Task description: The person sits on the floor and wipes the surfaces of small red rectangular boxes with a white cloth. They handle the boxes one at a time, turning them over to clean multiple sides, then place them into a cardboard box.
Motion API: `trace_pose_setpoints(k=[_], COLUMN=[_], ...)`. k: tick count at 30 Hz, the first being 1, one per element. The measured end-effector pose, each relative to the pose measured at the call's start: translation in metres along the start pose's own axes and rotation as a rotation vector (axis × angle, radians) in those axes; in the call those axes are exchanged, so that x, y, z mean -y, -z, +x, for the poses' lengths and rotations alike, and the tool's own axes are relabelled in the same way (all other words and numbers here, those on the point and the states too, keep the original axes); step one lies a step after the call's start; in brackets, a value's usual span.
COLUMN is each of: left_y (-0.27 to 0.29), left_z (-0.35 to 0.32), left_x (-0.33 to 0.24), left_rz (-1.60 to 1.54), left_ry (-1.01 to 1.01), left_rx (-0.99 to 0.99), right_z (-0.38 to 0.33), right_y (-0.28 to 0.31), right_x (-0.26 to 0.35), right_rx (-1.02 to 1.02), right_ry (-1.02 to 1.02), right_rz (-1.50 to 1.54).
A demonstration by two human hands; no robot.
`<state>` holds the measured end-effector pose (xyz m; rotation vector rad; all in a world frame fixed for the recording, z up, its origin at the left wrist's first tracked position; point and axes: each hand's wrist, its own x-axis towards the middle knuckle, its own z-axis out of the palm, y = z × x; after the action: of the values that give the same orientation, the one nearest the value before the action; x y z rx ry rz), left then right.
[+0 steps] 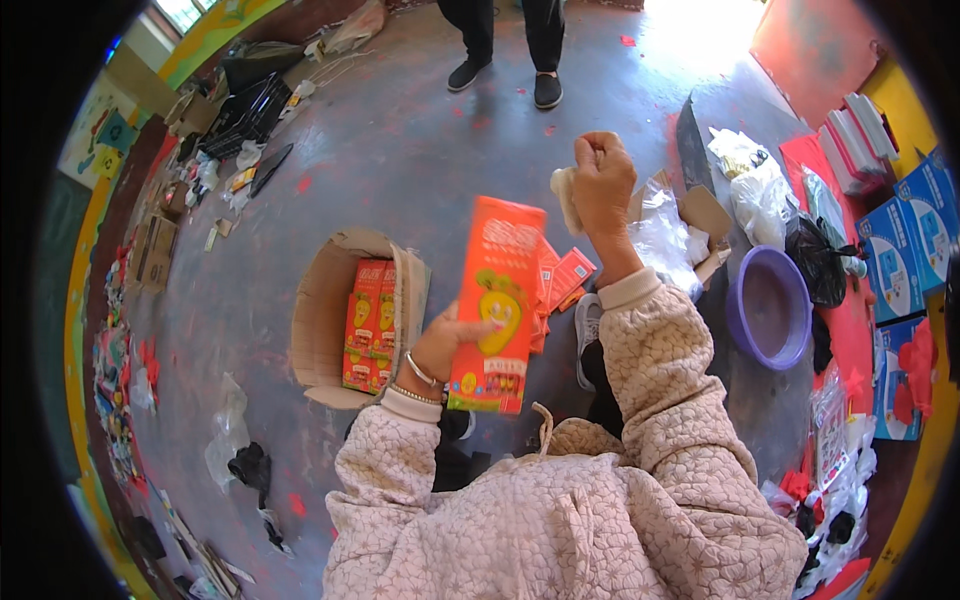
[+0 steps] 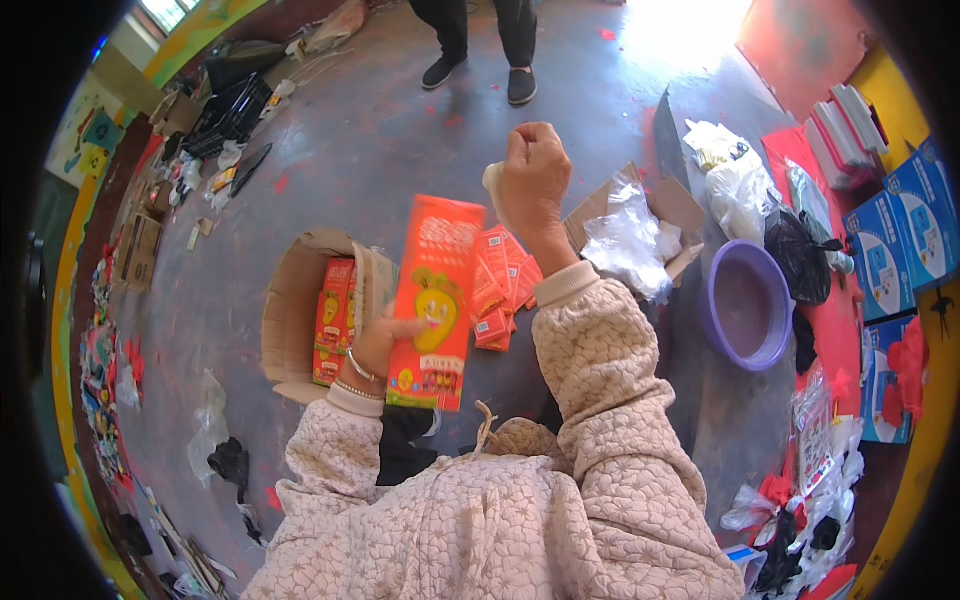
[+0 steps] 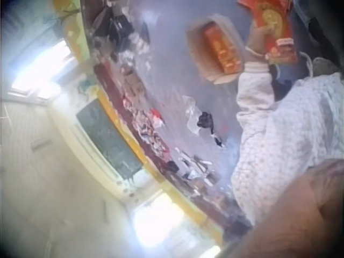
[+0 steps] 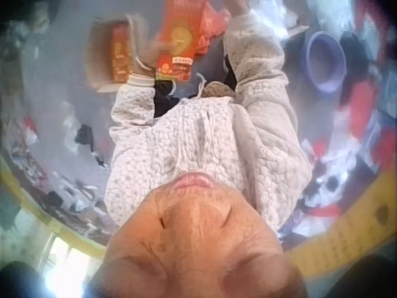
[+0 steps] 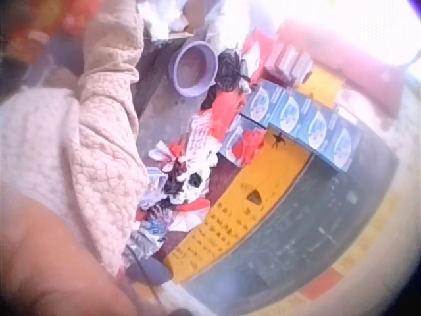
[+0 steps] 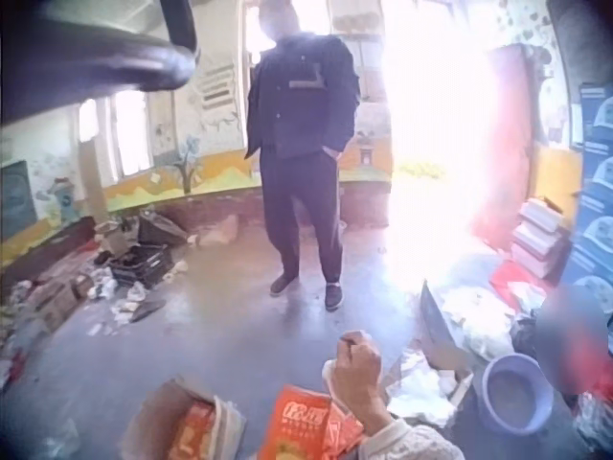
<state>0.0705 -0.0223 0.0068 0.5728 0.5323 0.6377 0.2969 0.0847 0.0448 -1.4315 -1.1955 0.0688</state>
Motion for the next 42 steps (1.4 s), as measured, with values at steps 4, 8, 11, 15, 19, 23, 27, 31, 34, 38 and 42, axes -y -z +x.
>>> trace_pose_setpoints(k=[4,8,11,15,19,23,27,31,34,38,42], left_y=[0.021,0.024,0.022,0.021,0.031,0.013,0.004,0.001,0.006,-0.001,-0.005], left_z=[0.022,0.014,0.016,0.022,0.015,0.016,0.006,0.001,0.004,-0.001,0.001], left_x=[-0.003,-0.019,-0.023,-0.03,-0.031,-0.037,-0.04,-0.025,-0.015,-0.026,-0.01], left_rz=[-0.328,0.572,-0.4,-0.368,-0.328,-0.221,-0.236,-0.377,-0.187,-0.129,-0.093], left_ry=[-0.094,-0.486,-0.299,-0.479,-0.601,-0.627,-0.58,-0.435,-0.426,-0.363,-0.24], left_rx=[0.005,-0.134,-0.043,-0.067,-0.19,-0.193,-0.047,0.08,-0.022,-0.097,-0.058], right_z=[-0.043,-0.121,-0.119,-0.052,-0.048,-0.077,-0.078,-0.088,-0.09,-0.074,-0.077], right_y=[-0.013,-0.015,-0.013,-0.012,0.011,0.012,0.014,0.008,0.006,0.01,0.005], right_x=[0.03,0.07,0.056,-0.031,0.001,0.019,0.039,0.035,0.029,0.04,0.071], right_rx=[0.265,0.551,0.597,0.153,0.493,1.176,1.275,1.102,1.054,0.653,0.324], right_ry=[-0.352,0.296,0.655,0.375,-0.624,-0.41,-0.808,-0.92,-0.798,-0.168,0.533], right_rz=[0.444,0.296,0.186,-0.384,0.447,0.585,0.674,0.867,0.688,0.164,0.282])
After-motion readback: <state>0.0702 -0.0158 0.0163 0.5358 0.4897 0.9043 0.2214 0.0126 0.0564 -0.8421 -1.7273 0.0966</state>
